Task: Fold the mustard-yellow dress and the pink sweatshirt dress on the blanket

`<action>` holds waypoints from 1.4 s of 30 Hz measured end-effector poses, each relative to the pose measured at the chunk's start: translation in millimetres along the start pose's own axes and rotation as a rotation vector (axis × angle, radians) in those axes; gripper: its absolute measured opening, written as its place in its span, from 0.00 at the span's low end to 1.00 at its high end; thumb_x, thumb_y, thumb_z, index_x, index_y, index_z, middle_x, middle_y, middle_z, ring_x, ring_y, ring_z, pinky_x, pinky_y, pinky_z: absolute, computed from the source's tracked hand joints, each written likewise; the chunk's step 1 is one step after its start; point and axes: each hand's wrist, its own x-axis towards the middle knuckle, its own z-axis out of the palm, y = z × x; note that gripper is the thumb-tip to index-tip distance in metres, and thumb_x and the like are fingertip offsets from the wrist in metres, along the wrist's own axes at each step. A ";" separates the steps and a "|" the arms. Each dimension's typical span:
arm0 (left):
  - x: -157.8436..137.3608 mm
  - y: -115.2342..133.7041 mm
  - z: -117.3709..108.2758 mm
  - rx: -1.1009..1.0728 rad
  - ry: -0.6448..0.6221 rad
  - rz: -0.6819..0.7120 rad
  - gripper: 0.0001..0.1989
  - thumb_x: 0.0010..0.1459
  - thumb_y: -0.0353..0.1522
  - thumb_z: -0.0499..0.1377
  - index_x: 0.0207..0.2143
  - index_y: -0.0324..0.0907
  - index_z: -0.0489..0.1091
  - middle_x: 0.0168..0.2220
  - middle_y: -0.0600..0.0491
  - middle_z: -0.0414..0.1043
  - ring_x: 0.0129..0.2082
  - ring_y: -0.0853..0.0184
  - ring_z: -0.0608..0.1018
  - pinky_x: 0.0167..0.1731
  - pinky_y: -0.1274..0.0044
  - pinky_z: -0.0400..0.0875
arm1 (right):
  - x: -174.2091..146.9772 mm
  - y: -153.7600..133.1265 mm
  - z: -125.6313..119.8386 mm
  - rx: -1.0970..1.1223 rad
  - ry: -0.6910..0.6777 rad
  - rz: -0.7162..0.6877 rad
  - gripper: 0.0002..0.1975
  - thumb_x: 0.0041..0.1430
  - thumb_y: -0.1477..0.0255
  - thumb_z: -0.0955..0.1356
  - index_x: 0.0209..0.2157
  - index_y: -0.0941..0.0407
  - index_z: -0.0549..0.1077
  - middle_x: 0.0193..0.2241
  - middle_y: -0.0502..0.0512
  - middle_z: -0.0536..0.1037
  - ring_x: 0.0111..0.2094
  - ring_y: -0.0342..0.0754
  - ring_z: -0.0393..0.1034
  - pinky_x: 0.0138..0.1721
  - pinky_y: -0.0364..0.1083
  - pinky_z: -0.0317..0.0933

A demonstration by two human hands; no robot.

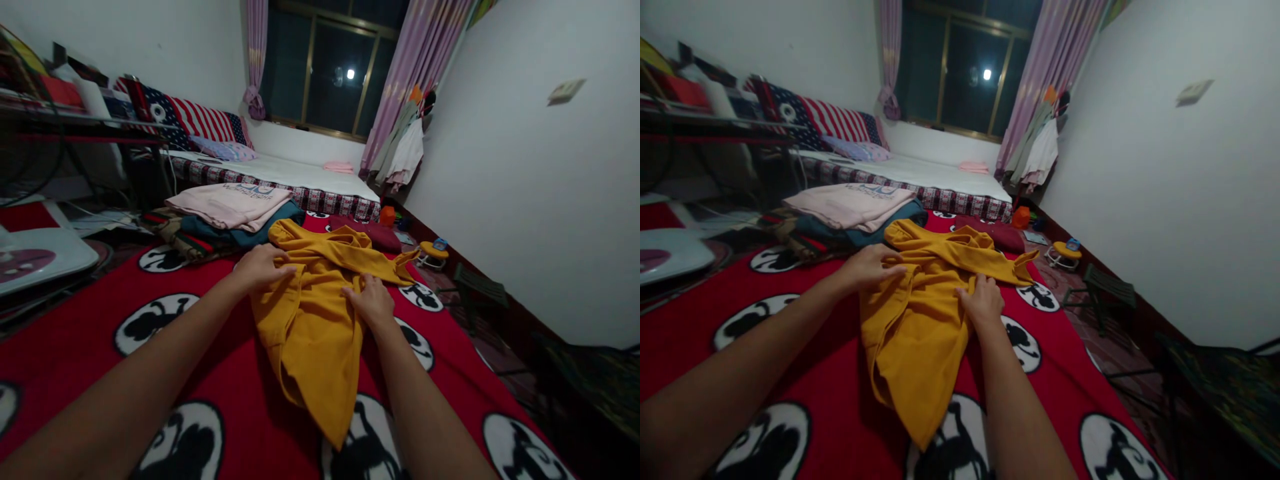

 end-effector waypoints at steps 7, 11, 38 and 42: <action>-13.0 5.8 18.3 0.157 -0.151 0.018 0.27 0.52 0.44 0.61 0.55 0.51 0.69 0.45 0.48 0.73 0.44 0.59 0.76 0.41 0.74 0.68 | -7.3 -7.5 -9.4 -0.126 -0.135 0.032 0.26 0.57 0.60 0.68 0.55 0.54 0.66 0.48 0.69 0.70 0.46 0.61 0.72 0.43 0.52 0.63; -17.0 15.2 18.3 0.176 -0.181 0.012 0.25 0.54 0.41 0.59 0.55 0.51 0.69 0.45 0.48 0.76 0.44 0.56 0.76 0.39 0.73 0.68 | 0.6 -0.9 3.2 -0.031 -0.120 -0.067 0.18 0.58 0.71 0.67 0.50 0.57 0.71 0.44 0.65 0.76 0.48 0.56 0.71 0.45 0.48 0.62; -108.4 104.3 -36.6 -0.093 -0.405 0.483 0.09 0.57 0.40 0.60 0.37 0.48 0.77 0.34 0.52 0.74 0.32 0.65 0.75 0.28 0.77 0.63 | 62.1 7.2 -71.1 -0.476 -0.166 -0.158 0.13 0.53 0.74 0.68 0.42 0.61 0.77 0.43 0.70 0.76 0.48 0.62 0.71 0.45 0.55 0.63; -105.5 118.4 -41.3 -0.259 -0.405 0.567 0.09 0.59 0.37 0.59 0.39 0.47 0.76 0.40 0.52 0.73 0.36 0.67 0.76 0.34 0.78 0.67 | 55.7 -76.0 -100.5 -0.206 0.011 -0.281 0.12 0.49 0.74 0.71 0.38 0.62 0.77 0.42 0.68 0.77 0.50 0.63 0.69 0.50 0.58 0.62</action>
